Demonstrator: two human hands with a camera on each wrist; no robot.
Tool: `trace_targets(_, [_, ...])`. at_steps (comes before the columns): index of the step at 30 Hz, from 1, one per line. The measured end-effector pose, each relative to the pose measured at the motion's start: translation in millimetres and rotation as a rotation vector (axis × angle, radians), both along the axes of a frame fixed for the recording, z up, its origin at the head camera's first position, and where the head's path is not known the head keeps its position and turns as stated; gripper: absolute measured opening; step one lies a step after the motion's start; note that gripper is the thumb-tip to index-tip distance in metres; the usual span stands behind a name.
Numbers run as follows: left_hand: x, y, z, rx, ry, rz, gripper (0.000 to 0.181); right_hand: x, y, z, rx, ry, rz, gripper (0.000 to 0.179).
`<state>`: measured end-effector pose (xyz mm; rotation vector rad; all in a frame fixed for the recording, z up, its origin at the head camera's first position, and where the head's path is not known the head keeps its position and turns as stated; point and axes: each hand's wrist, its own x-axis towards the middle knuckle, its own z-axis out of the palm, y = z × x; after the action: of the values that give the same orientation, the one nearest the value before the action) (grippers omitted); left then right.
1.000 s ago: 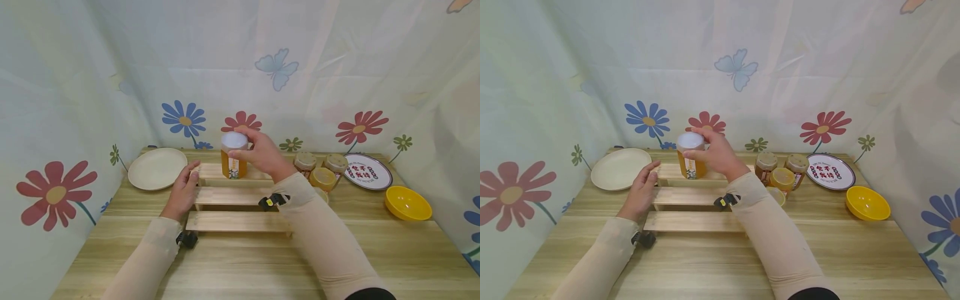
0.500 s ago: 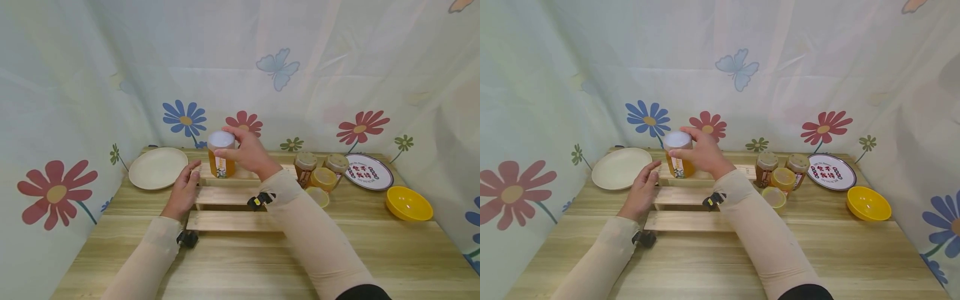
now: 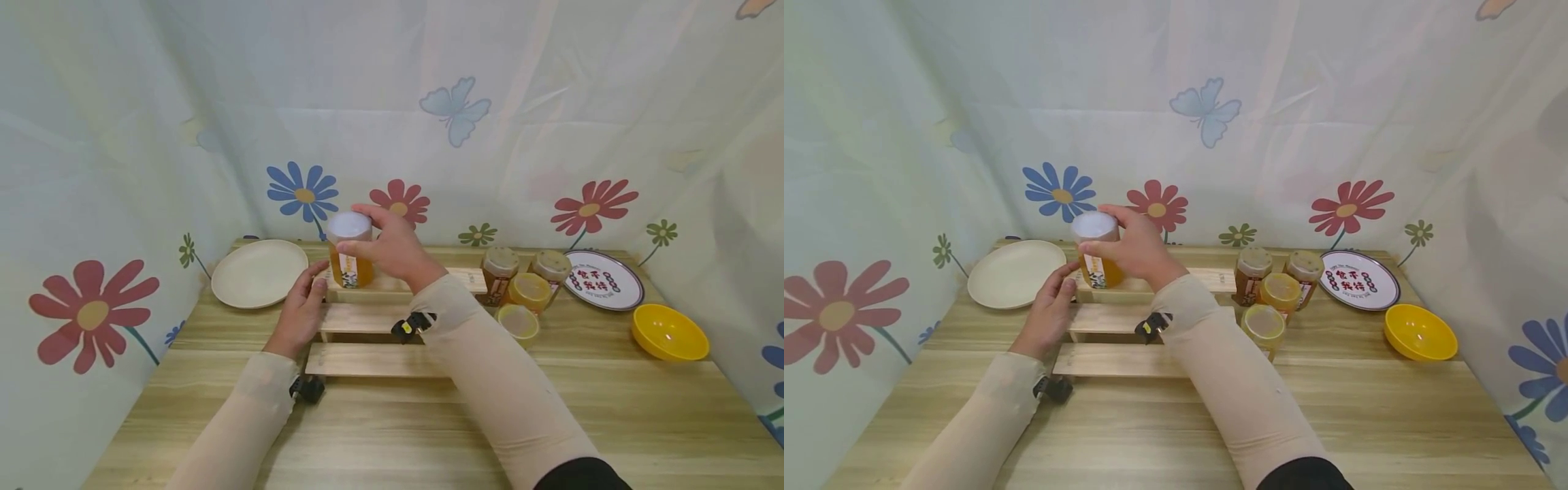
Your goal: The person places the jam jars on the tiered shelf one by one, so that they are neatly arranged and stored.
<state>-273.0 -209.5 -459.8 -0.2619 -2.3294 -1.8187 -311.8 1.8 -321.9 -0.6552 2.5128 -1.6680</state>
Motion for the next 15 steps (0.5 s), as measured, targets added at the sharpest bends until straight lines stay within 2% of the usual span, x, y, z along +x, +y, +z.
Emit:
trace_targets(5, [-0.8, -0.7, -0.7, -0.014, 0.016, 0.002, 0.047, 1.1, -1.8, 1.3, 0.016, 0.008, -0.001, 0.078])
trace_targets(15, [-0.3, -2.0, -1.0, -0.016, 0.002, 0.008, 0.047, 2.3, -1.9, -1.5, 0.012, 0.005, 0.004, 0.083])
